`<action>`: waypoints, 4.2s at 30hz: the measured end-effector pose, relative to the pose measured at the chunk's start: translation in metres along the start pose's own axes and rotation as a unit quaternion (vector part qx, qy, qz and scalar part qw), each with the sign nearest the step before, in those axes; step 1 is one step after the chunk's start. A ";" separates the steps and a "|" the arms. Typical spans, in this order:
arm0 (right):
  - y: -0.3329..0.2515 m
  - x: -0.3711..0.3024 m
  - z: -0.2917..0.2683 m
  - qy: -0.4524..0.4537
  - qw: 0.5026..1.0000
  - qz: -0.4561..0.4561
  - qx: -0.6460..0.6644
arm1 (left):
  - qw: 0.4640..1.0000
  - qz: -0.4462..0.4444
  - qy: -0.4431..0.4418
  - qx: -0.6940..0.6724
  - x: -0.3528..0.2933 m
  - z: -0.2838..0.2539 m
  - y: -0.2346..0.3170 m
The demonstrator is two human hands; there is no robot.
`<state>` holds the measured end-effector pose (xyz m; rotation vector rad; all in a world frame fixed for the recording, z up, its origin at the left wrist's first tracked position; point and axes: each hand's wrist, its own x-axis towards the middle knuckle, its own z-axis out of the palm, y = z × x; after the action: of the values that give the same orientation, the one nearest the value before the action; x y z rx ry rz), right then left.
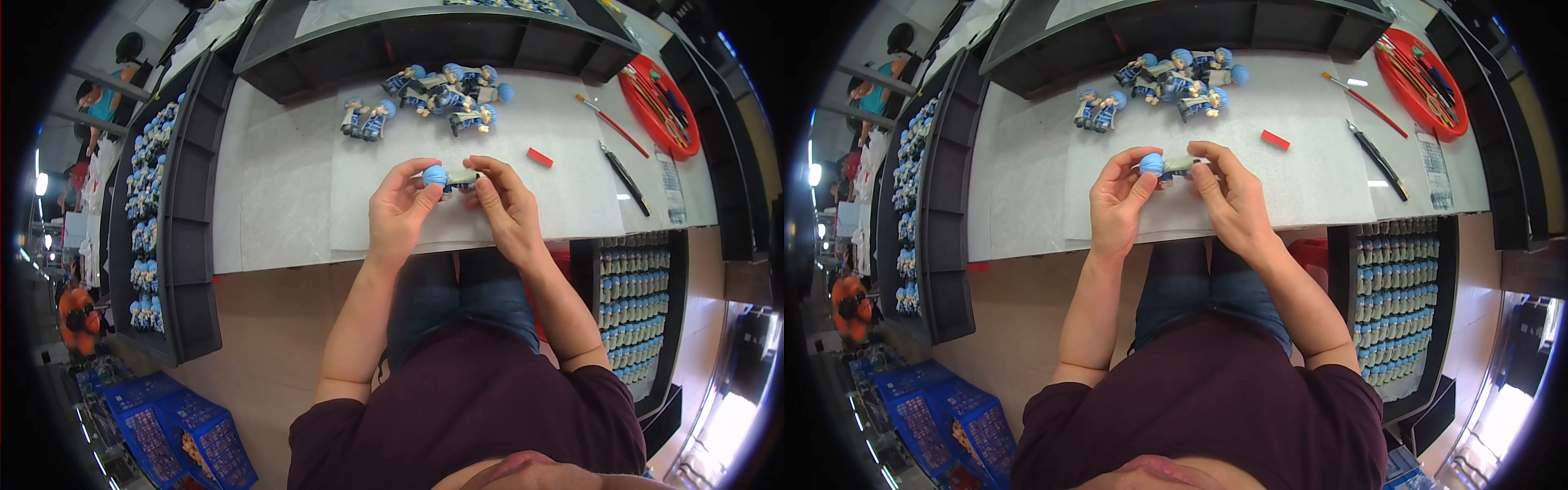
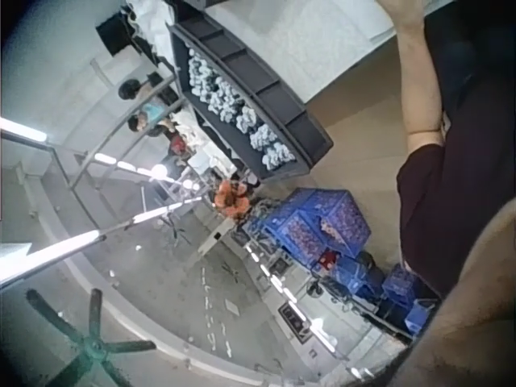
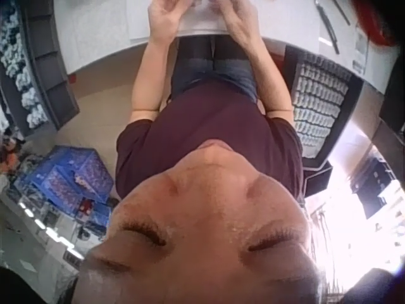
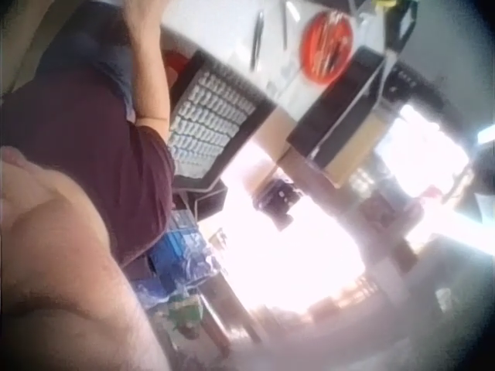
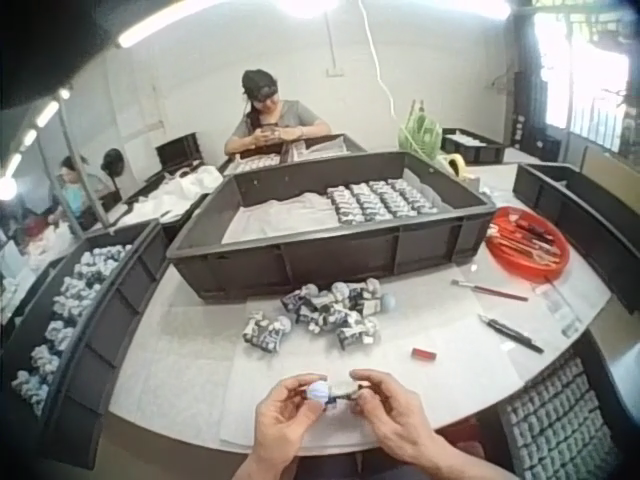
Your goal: The person applies adhesive or finishing touches to small toy figurines at a workbench using a brush or an adhesive applicator.
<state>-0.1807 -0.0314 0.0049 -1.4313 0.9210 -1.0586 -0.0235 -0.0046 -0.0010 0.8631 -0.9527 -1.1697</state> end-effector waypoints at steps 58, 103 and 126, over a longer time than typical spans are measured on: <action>0.001 -0.006 0.001 0.190 0.979 -0.066 -0.044 | 0.950 0.136 -0.081 0.271 -0.010 0.008 -0.005; 0.005 -0.004 0.007 0.169 0.963 -0.135 -0.162 | 0.885 0.286 -0.073 0.359 -0.009 0.014 -0.014; 0.005 0.013 0.012 0.205 0.944 -0.150 -0.212 | 0.966 0.097 0.021 0.238 -0.012 0.013 -0.012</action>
<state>-0.1655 -0.0402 0.0013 -1.7809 1.3168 -1.4866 -0.0411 0.0040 -0.0094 1.1411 -1.2801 -0.7595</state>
